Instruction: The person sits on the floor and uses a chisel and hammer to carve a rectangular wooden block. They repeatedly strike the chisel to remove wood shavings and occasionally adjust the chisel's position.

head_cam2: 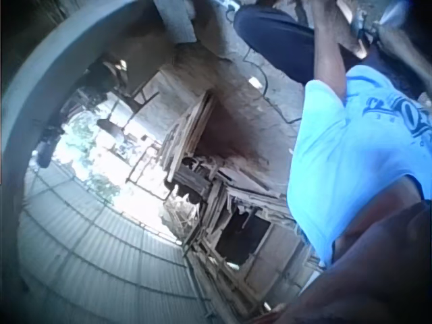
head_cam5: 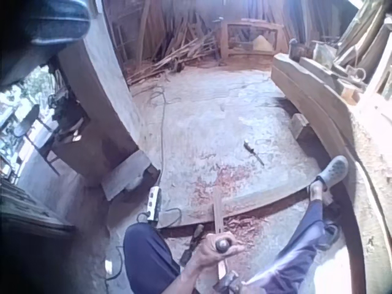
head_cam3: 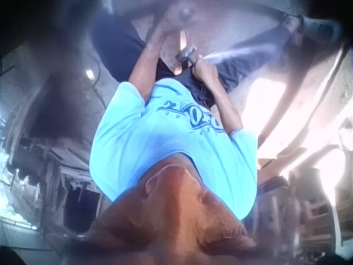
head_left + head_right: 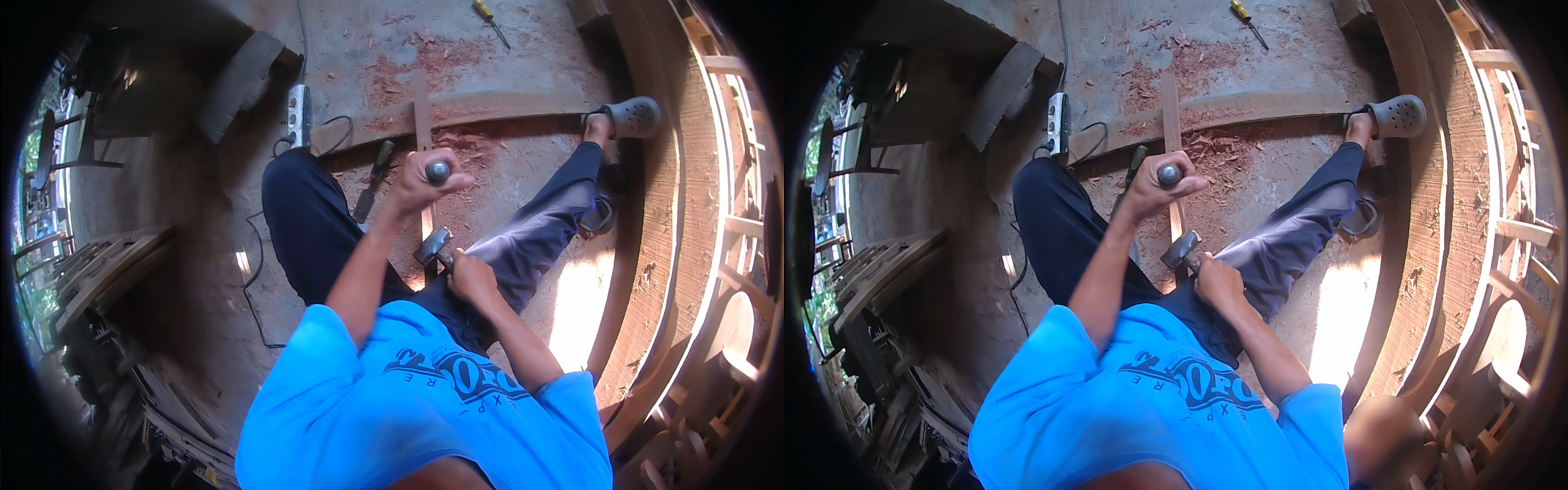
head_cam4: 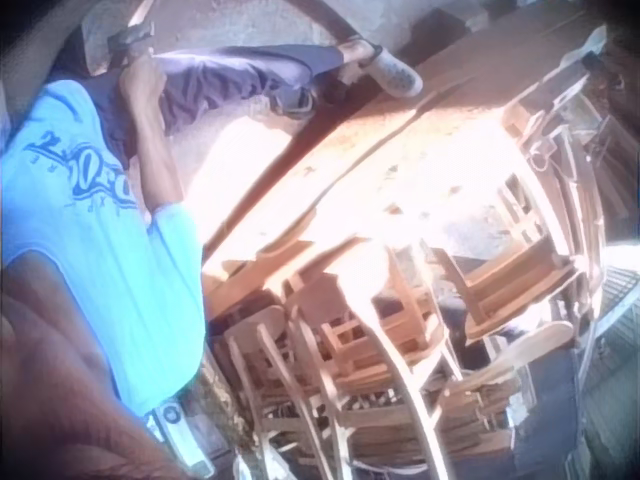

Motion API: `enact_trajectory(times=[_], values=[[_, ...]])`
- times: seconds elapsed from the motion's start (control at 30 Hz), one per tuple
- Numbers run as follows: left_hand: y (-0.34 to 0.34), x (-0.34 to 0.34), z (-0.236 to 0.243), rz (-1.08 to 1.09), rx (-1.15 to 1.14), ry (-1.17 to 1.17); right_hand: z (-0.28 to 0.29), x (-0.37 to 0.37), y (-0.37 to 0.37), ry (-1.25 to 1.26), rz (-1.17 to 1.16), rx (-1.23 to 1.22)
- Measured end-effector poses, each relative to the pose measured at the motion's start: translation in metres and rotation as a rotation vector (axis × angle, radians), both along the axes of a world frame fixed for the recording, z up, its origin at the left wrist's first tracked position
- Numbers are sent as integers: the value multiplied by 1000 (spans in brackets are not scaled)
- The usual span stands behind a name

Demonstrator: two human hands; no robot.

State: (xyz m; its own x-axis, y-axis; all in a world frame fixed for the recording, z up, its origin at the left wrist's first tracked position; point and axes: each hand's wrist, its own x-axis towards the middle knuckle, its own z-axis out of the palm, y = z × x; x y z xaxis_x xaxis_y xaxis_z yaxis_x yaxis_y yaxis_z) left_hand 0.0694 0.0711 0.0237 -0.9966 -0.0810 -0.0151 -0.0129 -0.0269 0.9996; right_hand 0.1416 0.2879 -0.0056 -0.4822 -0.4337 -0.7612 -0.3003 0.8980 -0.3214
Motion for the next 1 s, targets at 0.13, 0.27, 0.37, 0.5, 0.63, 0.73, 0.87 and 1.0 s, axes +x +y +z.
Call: enact_trajectory(times=[0.13,0.27,0.37,0.5,0.63,0.73,0.87,1.0], values=[[-19,5,-1,-230,-55,-55,0,4,0,12,-14,-19],[7,18,-14,77,-83,-3,2,9,0,44,-54,-31],[32,28,-18,325,-127,63,4,11,0,66,-70,-46],[51,29,-27,580,-194,141,6,10,-2,54,-65,-22],[71,27,-37,817,-203,125,6,9,-3,42,-52,-27],[73,27,-25,818,-126,89,5,8,-3,50,-58,-29],[36,25,10,351,-32,96,4,7,-1,45,-42,-41],[-9,23,12,-237,-100,-152,3,7,1,41,-43,-59]])
